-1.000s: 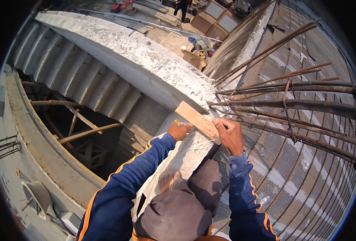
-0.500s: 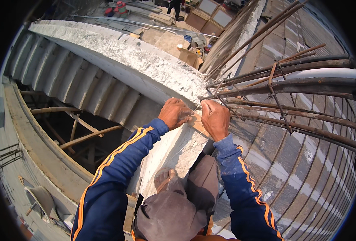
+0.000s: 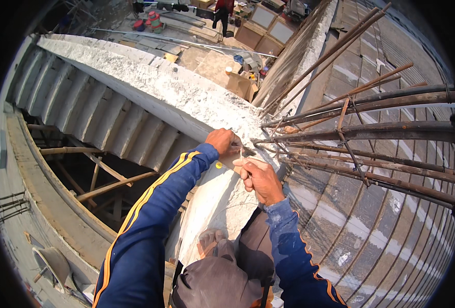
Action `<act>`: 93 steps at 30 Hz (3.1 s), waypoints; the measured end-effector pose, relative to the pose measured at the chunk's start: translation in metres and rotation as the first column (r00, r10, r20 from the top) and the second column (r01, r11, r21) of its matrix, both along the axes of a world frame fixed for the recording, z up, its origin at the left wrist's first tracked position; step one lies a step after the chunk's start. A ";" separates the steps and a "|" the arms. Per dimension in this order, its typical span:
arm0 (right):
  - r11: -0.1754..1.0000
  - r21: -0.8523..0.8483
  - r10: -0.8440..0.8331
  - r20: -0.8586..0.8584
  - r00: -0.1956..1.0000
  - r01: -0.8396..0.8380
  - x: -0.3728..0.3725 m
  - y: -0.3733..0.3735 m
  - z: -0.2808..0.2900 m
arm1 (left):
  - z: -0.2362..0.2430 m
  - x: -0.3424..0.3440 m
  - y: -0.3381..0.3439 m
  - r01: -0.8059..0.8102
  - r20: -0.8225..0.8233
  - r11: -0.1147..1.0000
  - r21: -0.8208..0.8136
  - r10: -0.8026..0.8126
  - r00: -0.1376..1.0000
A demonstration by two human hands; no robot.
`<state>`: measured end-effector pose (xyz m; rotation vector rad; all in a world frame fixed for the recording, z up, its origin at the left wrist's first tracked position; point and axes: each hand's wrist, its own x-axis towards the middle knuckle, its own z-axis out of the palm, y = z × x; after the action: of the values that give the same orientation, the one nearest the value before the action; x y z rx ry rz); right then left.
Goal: The person uses a hammer to tap a wooden block against a concrete wall, then measures the wall with a tape measure and marks it with a pen. The person repeats the measuring and marking process multiple times.
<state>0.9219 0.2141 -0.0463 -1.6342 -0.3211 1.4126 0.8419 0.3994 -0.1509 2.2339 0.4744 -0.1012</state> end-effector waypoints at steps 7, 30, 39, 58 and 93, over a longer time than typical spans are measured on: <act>0.963 -0.270 -0.109 -0.354 0.929 0.011 -0.061 -0.036 -0.056 | -0.005 0.014 0.002 0.018 0.035 0.998 0.068 -0.020 0.999; 0.725 -0.247 0.462 0.867 0.188 -0.643 -0.098 0.146 0.141 | -0.028 0.011 0.021 -0.202 -0.117 0.865 -0.459 0.167 0.979; 0.962 -0.263 0.270 0.866 0.421 -0.076 -0.014 0.039 -0.029 | -0.049 0.003 0.032 -0.218 -0.070 0.616 -0.757 0.254 0.965; 0.988 -0.023 0.078 0.924 0.374 -0.151 -0.033 0.043 -0.080 | -0.012 -0.031 0.028 -0.490 0.057 0.604 -0.628 0.664 0.745; 0.994 0.087 -0.024 0.778 0.628 -0.069 0.001 0.000 -0.094 | 0.123 -0.183 0.078 -0.887 0.370 0.458 -0.059 0.836 0.406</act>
<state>0.9224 0.2136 -0.1402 -2.0842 -0.9048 0.5834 0.6584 0.4776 -0.0279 1.7815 1.4245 0.9151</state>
